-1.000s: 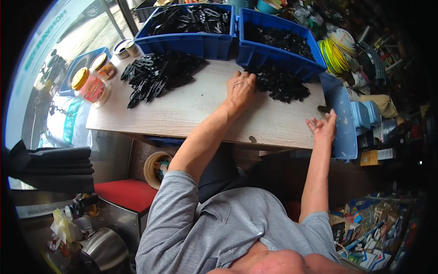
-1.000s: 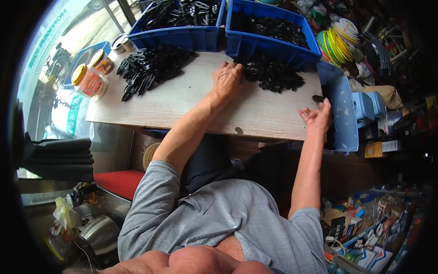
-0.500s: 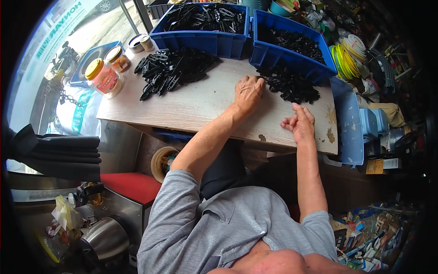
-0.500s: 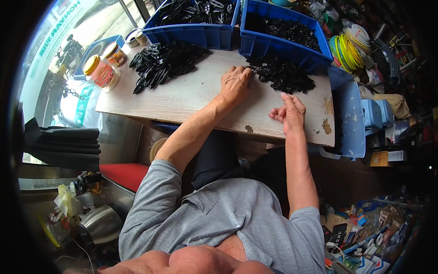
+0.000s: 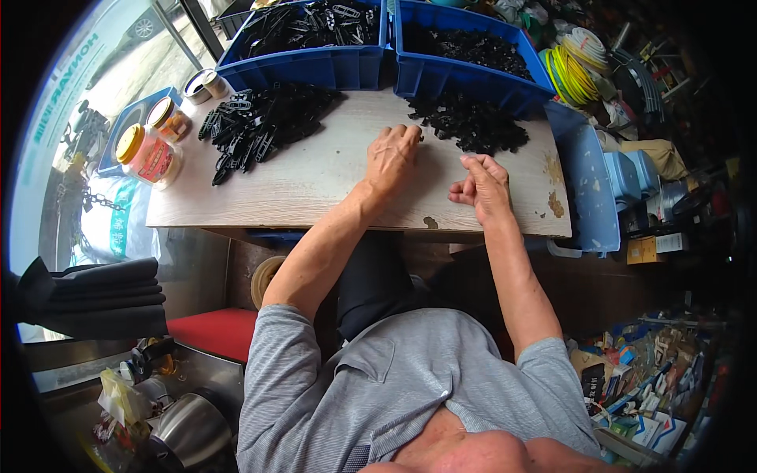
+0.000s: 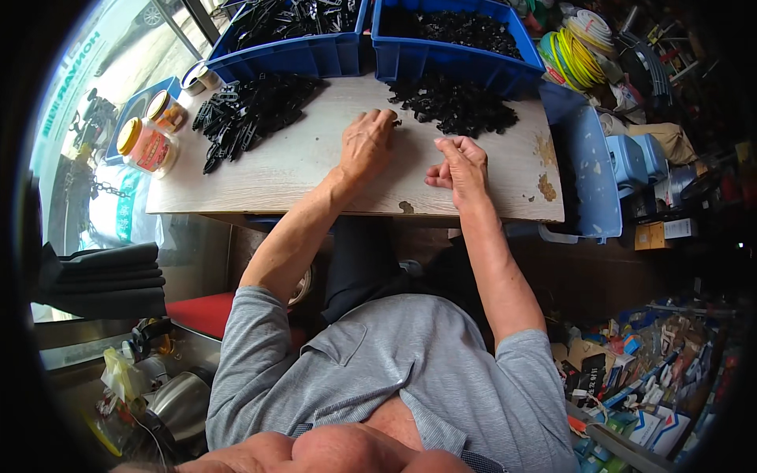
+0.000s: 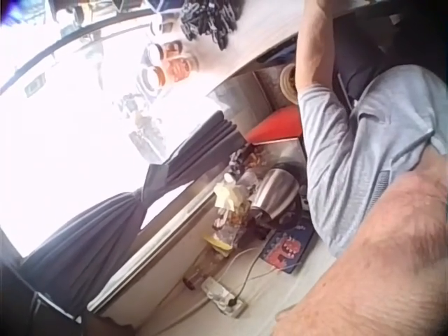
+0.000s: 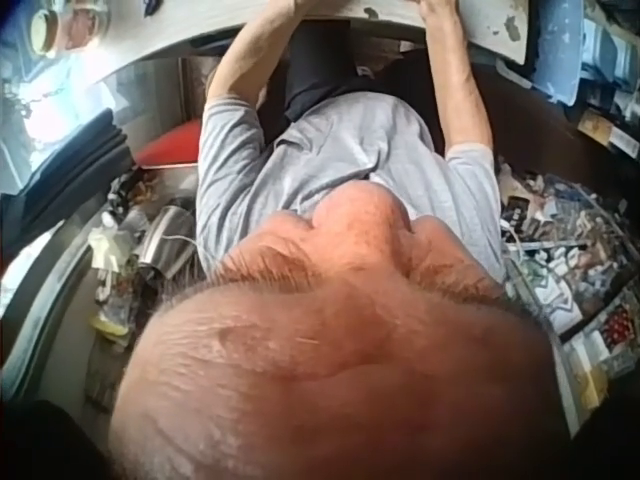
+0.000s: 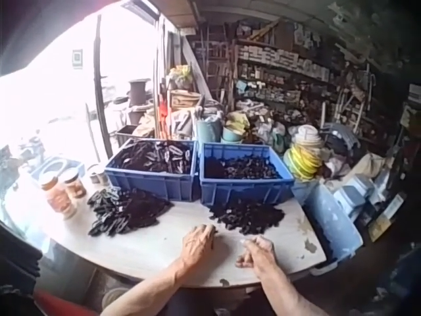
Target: Manually assembling small black plastic components by snapping them together at a workbench.
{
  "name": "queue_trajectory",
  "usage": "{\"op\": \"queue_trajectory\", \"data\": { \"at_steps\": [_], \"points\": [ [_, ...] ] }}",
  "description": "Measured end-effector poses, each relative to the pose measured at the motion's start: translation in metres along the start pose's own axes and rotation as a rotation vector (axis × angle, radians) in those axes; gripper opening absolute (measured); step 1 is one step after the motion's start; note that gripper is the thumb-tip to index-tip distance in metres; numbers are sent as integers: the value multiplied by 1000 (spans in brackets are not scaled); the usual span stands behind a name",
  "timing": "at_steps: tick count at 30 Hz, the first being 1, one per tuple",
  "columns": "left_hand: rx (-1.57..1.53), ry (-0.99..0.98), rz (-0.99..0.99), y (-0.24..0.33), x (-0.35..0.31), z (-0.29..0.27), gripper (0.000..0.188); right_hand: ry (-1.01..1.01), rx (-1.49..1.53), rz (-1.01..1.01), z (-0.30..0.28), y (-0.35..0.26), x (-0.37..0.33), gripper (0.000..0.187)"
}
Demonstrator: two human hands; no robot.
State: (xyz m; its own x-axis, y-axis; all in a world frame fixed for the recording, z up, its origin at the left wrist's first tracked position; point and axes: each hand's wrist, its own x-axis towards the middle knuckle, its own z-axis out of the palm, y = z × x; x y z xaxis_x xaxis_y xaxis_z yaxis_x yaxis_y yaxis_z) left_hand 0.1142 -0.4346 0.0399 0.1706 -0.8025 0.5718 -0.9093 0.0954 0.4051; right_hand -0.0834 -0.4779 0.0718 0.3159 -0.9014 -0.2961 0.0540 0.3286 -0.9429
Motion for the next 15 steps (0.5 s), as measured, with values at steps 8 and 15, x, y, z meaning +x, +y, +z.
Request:
{"op": "queue_trajectory", "data": {
  "at_steps": [8, 15],
  "points": [
    [-332, 251, -31, 24, -25, -13, 26, -124, 12, -39, 4, 2, -7, 26],
    [-365, 297, 90, 35, -30, -22, 28, -248, -9, -83, 21, 1, -9, 31]
  ]
}}
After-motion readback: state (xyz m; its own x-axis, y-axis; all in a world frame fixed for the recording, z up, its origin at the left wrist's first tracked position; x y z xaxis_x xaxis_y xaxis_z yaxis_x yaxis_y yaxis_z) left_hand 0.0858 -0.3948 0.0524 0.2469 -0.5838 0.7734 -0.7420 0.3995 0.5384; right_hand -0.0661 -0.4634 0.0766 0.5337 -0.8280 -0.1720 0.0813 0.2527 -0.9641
